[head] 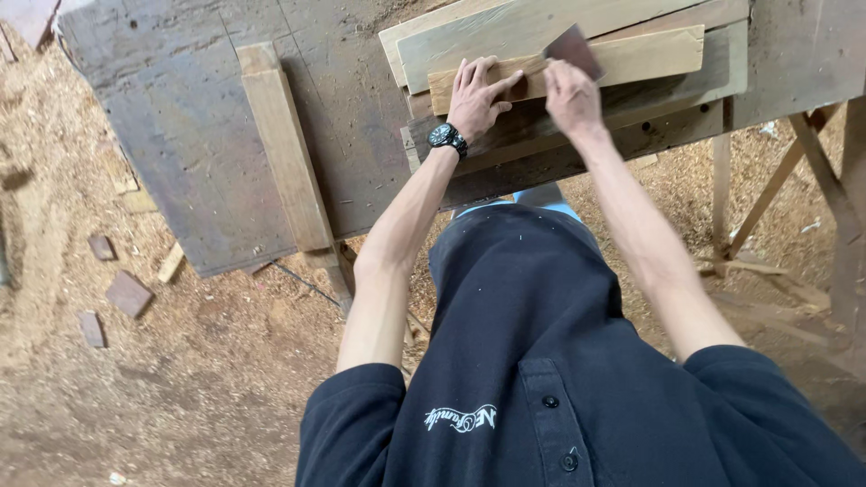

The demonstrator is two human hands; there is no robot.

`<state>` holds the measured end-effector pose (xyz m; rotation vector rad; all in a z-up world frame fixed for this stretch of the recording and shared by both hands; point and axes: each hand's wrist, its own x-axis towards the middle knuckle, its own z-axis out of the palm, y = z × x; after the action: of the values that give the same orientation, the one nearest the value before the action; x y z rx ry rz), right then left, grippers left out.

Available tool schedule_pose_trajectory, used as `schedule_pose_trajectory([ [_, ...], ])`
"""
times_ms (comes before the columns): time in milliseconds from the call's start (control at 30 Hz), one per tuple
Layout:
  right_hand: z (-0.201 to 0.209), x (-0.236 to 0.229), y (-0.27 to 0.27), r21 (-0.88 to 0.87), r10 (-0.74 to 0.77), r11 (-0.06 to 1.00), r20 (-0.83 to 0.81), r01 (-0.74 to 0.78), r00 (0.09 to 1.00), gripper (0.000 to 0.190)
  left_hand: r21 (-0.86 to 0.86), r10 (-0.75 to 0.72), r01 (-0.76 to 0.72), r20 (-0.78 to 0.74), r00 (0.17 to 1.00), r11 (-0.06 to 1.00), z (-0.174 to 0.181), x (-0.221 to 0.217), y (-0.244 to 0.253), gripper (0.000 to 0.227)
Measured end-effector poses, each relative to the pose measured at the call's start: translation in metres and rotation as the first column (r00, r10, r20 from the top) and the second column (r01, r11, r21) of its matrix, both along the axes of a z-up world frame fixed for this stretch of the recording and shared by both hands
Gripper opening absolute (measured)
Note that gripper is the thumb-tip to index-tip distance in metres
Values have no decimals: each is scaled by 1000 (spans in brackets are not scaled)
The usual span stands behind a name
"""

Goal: The person sands several wooden planks by hand using a small piece of sandpaper, rubbing it back and forth along the surfaces and edges.

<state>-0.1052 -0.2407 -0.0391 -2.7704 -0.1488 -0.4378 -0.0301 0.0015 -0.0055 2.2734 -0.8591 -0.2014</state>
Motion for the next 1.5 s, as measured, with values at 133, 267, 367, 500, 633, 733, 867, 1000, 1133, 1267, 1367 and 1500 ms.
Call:
schedule_pose_trajectory([
  [133, 19, 2, -82, 99, -335, 928, -203, 360, 920, 20, -14, 0, 0, -49, 999, 1000, 9, 1, 4, 57],
  [267, 27, -5, -83, 76, -447, 883, -161, 463, 880, 19, -12, 22, -22, -52, 998, 1000, 14, -2, 3, 54],
  [367, 20, -5, -12, 233, -360, 888, -182, 396, 915, 25, -23, 31, -32, -63, 998, 999, 16, -2, 3, 56],
  [500, 17, -9, 47, 106, -69, 992, -52, 74, 996, 13, -30, 54, -55, -55, 997, 998, 17, -3, 4, 58],
  [633, 31, -7, -25, -52, -78, 996, -143, 72, 987, 20, -40, 40, -43, -71, 997, 998, 20, -3, 3, 57],
  [733, 37, -2, -84, 63, -373, 914, -258, 401, 891, 20, -25, 57, -59, -83, 995, 998, 21, -4, 3, 57],
  [867, 37, 2, -75, 203, -417, 866, -209, 456, 885, 19, -13, 50, -51, -55, 997, 999, 24, -6, 2, 57],
  [1000, 35, 12, 5, 147, -47, 989, 117, 29, 992, 20, 35, 46, -44, -39, 998, 998, 29, -2, 2, 60],
  [1133, 38, 13, -3, 151, 222, 963, 16, -222, 975, 12, 8, 66, -65, -53, 996, 998, 33, -6, 2, 86],
  [1267, 38, 1, -109, 286, 32, 958, -159, 15, 987, 27, 54, 96, -94, -40, 995, 994, 36, -6, -3, 103],
  [1367, 36, -7, -168, 157, -95, 980, -165, 121, 982, 16, 69, 133, -128, -64, 989, 989, 32, -11, -5, 107],
  [1500, 39, 5, -142, 260, -130, 947, -216, 186, 968, 14, 83, 180, -172, -109, 978, 982, 27, -12, -3, 110],
])
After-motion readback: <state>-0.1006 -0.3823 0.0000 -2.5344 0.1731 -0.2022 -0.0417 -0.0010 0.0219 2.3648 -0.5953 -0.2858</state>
